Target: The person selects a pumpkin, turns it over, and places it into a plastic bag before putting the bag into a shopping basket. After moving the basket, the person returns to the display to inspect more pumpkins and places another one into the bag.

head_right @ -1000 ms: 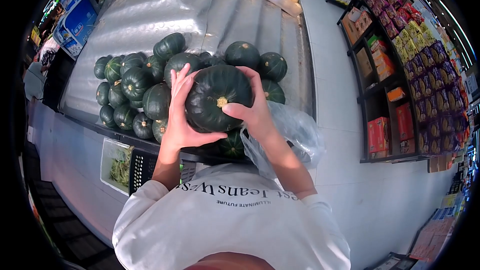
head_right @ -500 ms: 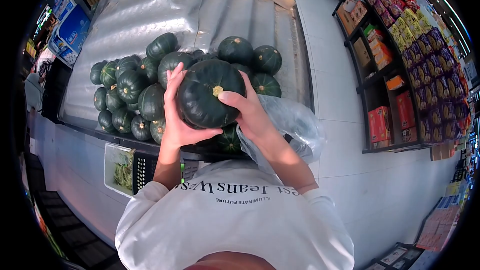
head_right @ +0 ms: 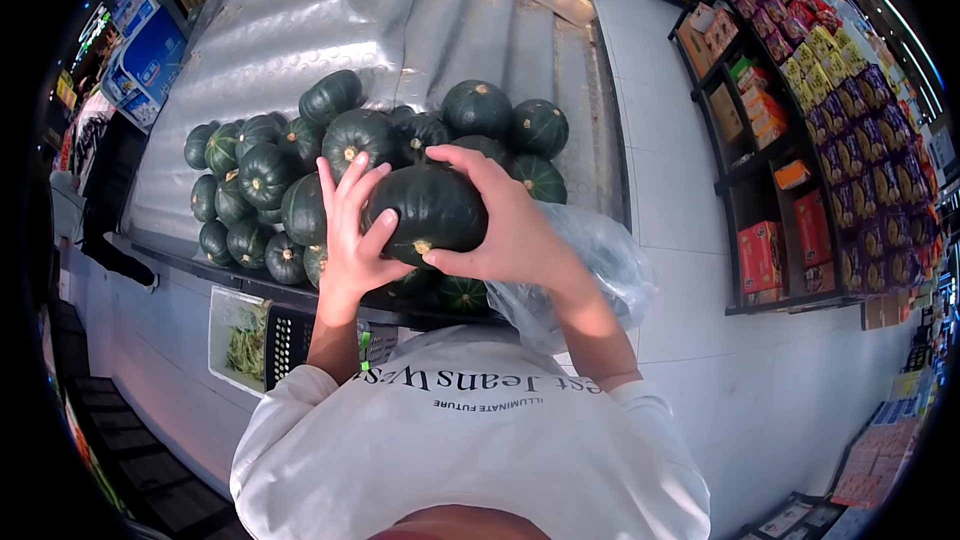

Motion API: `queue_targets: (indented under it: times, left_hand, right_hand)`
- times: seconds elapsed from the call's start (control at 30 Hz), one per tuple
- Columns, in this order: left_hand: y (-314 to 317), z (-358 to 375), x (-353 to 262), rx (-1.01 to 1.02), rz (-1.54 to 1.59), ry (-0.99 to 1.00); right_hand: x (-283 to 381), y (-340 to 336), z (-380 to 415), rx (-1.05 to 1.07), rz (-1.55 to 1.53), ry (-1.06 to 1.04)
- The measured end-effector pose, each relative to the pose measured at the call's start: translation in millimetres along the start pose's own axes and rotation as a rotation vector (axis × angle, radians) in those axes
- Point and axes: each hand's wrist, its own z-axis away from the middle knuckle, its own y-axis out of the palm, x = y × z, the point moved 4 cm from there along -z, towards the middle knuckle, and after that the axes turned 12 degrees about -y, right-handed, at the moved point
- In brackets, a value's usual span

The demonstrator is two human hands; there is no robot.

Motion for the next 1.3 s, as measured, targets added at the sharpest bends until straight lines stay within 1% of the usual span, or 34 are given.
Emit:
queue_targets:
  times: [0.03,0.07,0.13,0.17,0.27,0.5,0.57,0.7,0.77,0.9,1.1,1.27,1.3]
  left_hand:
    - [0.9,5.0,-0.2,-0.017,-0.032,0.026]
    - [2.5,10.1,-0.8,-0.034,-0.062,0.051]
    - [4.1,15.8,-4.6,-0.061,-0.069,0.026]
    - [5.3,19.6,-4.5,-0.066,-0.07,0.026]
    - [5.8,28.8,-2.5,-0.075,-0.054,0.046]
    - [10.0,39.9,1.8,-0.213,-0.04,0.064]
    - [10.2,41.5,2.1,-0.22,-0.056,0.052]
    - [11.8,40.5,1.6,-0.239,-0.074,0.046]
    - [11.2,37.5,-1.0,-0.229,-0.061,0.03]
    - [11.0,35.5,-1.9,-0.179,-0.05,0.02]
    - [15.9,32.5,-4.3,-0.214,-0.069,0.018]
    - [17.2,29.2,-5.4,-0.176,-0.027,-0.029]
    - [17.0,27.6,-6.3,-0.169,-0.024,-0.039]
  right_hand:
    - [2.8,-0.5,2.2,0.028,0.022,0.03]
    - [5.4,-0.7,2.8,0.07,0.073,0.004]
    - [8.4,-0.2,4.5,0.151,0.175,-0.046]
    - [9.2,0.0,5.4,0.168,0.184,-0.075]
    - [9.8,0.5,8.1,0.175,0.127,-0.025]
    - [13.8,2.6,11.5,0.136,0.02,-0.024]
    - [13.3,1.8,12.5,0.123,0.011,-0.035]
    - [8.8,2.7,16.2,0.074,-0.003,0.027]
    - [7.5,2.7,17.0,0.031,-0.041,0.062]
    - [10.3,2.6,14.7,0.069,-0.011,0.103]
    - [6.2,3.3,16.8,0.045,-0.056,0.128]
    - [3.7,3.0,17.4,0.014,-0.05,0.13]
    - [3.6,2.7,17.4,0.006,-0.079,0.16]
